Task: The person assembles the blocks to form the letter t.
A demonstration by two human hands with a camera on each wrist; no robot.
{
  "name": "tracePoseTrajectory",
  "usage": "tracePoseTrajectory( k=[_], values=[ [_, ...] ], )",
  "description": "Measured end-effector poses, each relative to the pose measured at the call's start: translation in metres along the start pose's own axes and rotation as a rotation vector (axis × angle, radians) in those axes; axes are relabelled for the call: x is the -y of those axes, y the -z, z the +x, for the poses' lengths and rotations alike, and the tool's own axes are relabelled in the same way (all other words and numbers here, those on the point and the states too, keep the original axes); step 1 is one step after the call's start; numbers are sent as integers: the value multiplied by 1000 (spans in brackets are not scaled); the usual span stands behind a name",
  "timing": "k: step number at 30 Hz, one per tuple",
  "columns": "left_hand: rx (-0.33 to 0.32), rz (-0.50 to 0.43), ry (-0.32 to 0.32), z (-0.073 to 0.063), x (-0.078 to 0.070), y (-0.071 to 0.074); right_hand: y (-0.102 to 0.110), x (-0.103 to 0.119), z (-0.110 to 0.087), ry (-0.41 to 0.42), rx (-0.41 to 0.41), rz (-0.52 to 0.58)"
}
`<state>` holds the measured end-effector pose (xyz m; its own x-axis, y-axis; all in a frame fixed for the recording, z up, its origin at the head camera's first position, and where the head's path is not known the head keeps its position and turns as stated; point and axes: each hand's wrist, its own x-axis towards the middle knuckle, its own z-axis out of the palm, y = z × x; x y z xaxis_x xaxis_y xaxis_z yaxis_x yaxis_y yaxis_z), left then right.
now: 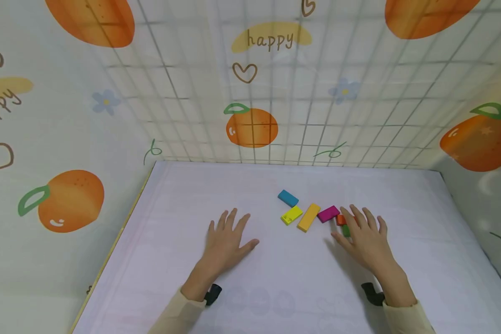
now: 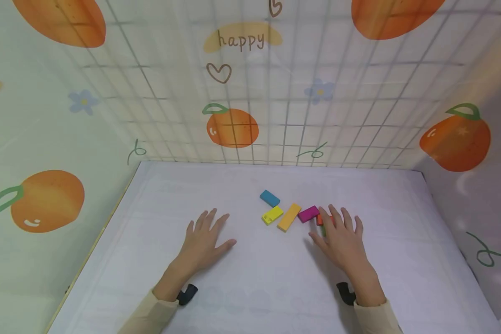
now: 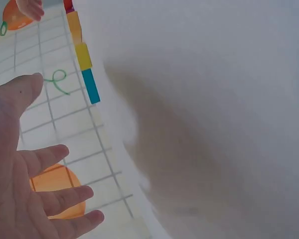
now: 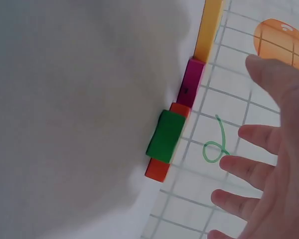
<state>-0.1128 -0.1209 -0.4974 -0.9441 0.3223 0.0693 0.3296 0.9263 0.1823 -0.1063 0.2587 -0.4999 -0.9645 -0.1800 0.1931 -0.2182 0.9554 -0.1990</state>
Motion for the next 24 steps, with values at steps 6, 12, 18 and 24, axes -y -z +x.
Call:
tracePoseTrajectory(
  k=[6,12,18,24],
  values=[
    [14,-48,-14,5,-5,-2,-3,-3,4,-6,29,18],
    [-1,-132,-44,11,-11,-4,-1,-7,11,-2,29,60],
    [2,-233,-61,23,-25,1,1,-11,22,-10,49,77],
    [40,-279,-57,40,-37,-3,-1,-20,33,29,49,145]
  ],
)
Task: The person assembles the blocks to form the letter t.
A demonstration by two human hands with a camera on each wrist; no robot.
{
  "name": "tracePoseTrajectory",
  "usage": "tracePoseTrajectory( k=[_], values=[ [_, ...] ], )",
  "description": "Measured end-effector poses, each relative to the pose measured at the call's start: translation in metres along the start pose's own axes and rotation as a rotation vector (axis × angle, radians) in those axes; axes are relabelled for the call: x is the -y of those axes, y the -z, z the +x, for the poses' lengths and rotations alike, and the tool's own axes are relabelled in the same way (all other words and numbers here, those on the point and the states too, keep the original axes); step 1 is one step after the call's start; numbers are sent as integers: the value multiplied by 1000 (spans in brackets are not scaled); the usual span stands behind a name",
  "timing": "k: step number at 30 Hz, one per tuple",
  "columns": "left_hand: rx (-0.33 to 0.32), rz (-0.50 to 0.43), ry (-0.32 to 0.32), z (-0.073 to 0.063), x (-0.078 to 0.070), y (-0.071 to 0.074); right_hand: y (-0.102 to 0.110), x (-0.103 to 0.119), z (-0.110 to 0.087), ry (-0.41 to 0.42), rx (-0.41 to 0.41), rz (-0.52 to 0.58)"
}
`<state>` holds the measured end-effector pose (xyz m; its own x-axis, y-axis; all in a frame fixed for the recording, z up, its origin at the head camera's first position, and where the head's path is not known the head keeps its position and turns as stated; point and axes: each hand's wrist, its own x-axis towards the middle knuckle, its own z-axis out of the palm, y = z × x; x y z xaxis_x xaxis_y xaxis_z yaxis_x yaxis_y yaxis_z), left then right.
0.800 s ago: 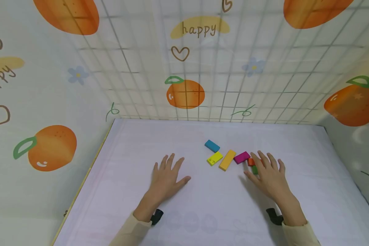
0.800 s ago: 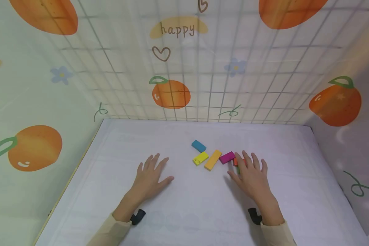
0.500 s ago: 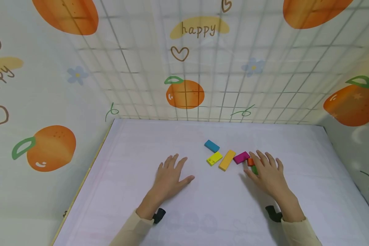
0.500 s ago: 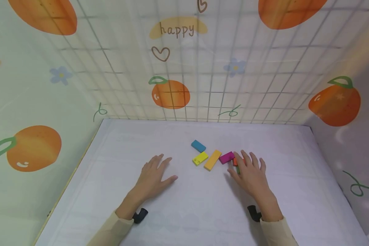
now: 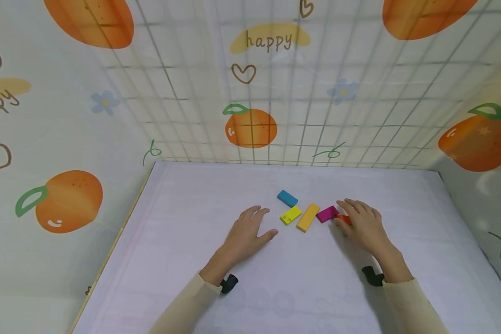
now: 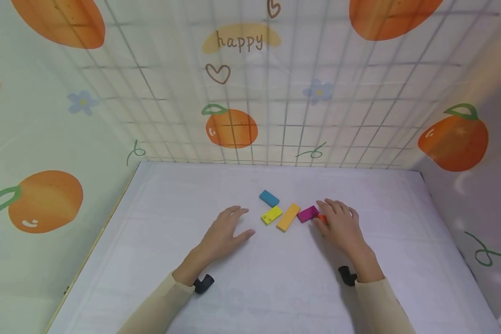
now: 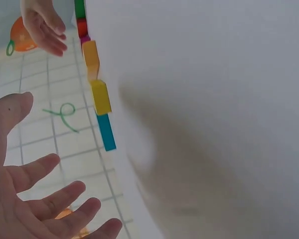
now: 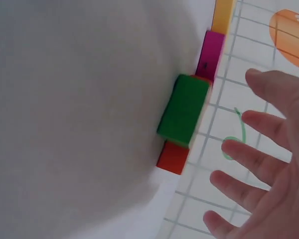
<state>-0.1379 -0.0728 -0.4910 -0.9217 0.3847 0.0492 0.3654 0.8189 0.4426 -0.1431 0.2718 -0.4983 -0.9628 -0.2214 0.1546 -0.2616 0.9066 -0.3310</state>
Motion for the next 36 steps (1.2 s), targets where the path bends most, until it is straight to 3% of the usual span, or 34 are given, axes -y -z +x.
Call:
tracePoseTrajectory(
  k=[8,12,18,27,36],
  values=[
    [63,-127,15,24,-9,-13,-4,-14,16,20,98,317],
    [109,-191,55,34,-14,-18,-8,-20,24,22,140,389],
    [144,-197,105,45,-18,-28,-10,-25,31,40,188,424],
    [204,-175,147,60,-17,-38,-11,-25,36,104,192,435],
    [184,-163,157,68,-14,-42,-10,-25,38,45,210,367]
  ],
)
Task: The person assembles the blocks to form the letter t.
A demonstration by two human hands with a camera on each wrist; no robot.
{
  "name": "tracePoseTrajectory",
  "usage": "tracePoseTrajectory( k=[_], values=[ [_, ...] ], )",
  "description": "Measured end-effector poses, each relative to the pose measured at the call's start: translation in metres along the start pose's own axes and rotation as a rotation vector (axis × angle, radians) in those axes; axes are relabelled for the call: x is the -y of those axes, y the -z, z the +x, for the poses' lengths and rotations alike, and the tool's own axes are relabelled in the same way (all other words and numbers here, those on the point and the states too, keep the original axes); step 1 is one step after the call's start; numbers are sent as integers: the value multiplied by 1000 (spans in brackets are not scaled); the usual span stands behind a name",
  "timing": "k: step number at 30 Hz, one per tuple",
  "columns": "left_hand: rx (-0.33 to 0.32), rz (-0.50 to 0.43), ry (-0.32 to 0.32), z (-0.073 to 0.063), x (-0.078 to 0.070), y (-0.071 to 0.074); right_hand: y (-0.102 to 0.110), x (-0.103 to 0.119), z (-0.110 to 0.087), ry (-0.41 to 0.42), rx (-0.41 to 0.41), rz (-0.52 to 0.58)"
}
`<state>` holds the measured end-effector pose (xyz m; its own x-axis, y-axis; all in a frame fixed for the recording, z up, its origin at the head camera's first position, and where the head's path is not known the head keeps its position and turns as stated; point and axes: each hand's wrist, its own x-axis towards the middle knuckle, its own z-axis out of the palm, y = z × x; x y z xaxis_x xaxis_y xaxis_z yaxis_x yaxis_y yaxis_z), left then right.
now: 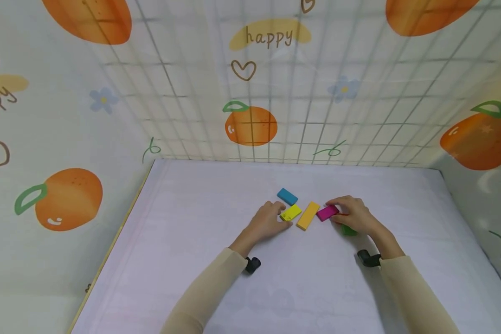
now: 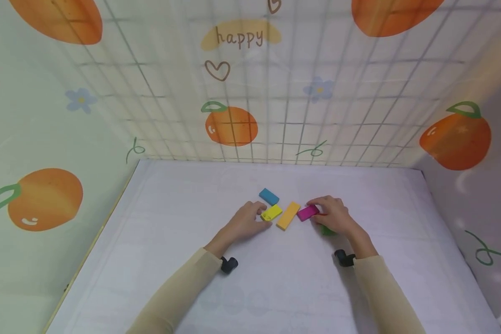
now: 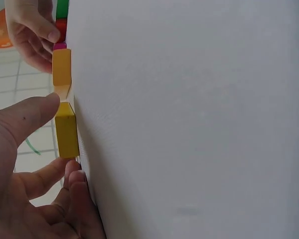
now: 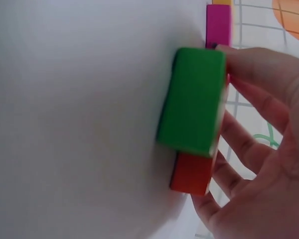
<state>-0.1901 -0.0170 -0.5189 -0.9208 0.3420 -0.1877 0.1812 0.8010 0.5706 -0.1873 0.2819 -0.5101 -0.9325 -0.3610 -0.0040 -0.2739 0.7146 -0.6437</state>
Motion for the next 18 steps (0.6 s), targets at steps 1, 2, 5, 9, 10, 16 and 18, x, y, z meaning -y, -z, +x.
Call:
tracePoseTrajectory(
  k=[1,2,5,9,10,16,18],
  values=[
    [-3,12,2,1,-1,-1,0,0,0,-20,3,-4],
    [-5,24,8,1,-1,-1,-1,0,0,-36,5,-9],
    [-14,42,30,1,-3,-3,-3,0,1,-76,10,-21],
    [-27,59,60,2,-7,-5,-4,-1,2,-92,10,-32],
    [-28,65,65,2,-8,-5,-4,-1,2,-93,10,-29],
    [-36,80,72,2,-10,-5,-3,1,3,-87,11,-37],
    [-34,77,72,2,-10,-5,-3,1,3,-85,14,-42]
  ],
)
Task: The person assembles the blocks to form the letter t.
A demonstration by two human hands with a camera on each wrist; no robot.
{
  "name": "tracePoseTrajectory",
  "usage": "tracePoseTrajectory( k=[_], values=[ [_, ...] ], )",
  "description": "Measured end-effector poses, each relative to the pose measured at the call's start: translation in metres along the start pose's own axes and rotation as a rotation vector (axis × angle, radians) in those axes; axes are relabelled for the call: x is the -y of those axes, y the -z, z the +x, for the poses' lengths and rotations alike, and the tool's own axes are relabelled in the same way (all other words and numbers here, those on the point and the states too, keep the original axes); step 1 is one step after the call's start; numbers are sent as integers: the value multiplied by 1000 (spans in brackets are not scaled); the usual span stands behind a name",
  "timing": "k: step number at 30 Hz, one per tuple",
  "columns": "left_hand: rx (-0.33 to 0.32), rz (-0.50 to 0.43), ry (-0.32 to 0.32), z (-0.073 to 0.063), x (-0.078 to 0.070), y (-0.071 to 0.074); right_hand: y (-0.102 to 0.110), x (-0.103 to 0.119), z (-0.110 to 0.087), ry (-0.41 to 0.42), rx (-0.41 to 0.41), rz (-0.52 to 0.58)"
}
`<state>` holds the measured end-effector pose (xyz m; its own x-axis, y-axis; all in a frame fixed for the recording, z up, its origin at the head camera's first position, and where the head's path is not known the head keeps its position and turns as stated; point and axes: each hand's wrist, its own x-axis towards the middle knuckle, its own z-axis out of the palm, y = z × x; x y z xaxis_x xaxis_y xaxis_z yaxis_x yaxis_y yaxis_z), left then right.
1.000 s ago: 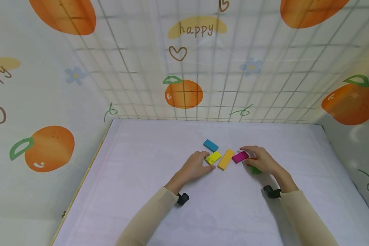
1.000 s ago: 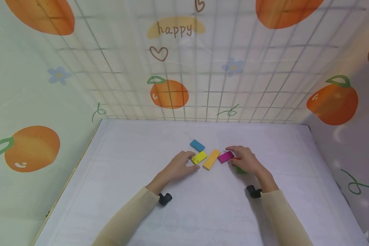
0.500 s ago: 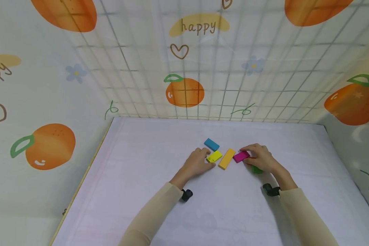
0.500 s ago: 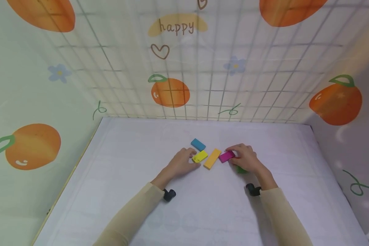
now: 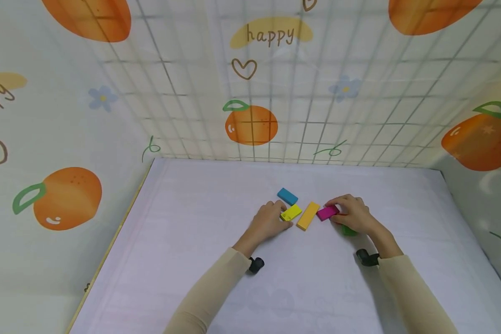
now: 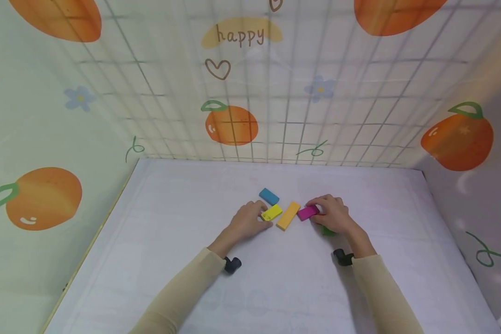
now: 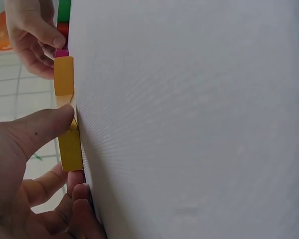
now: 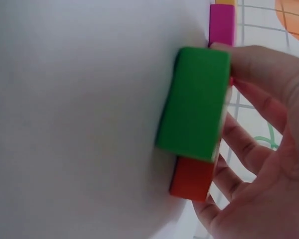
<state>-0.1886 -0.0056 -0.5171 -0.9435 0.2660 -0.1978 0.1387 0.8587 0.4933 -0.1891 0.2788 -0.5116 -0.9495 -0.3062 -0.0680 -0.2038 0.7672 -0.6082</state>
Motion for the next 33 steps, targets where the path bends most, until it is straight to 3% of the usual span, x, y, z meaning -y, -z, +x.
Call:
tracePoseTrajectory(
  k=[22,33],
  values=[
    [-54,-74,-64,-8,6,3,3,1,1,-6,2,16],
    [-102,-62,-107,-23,17,16,6,15,-11,65,-63,-27]
  ],
)
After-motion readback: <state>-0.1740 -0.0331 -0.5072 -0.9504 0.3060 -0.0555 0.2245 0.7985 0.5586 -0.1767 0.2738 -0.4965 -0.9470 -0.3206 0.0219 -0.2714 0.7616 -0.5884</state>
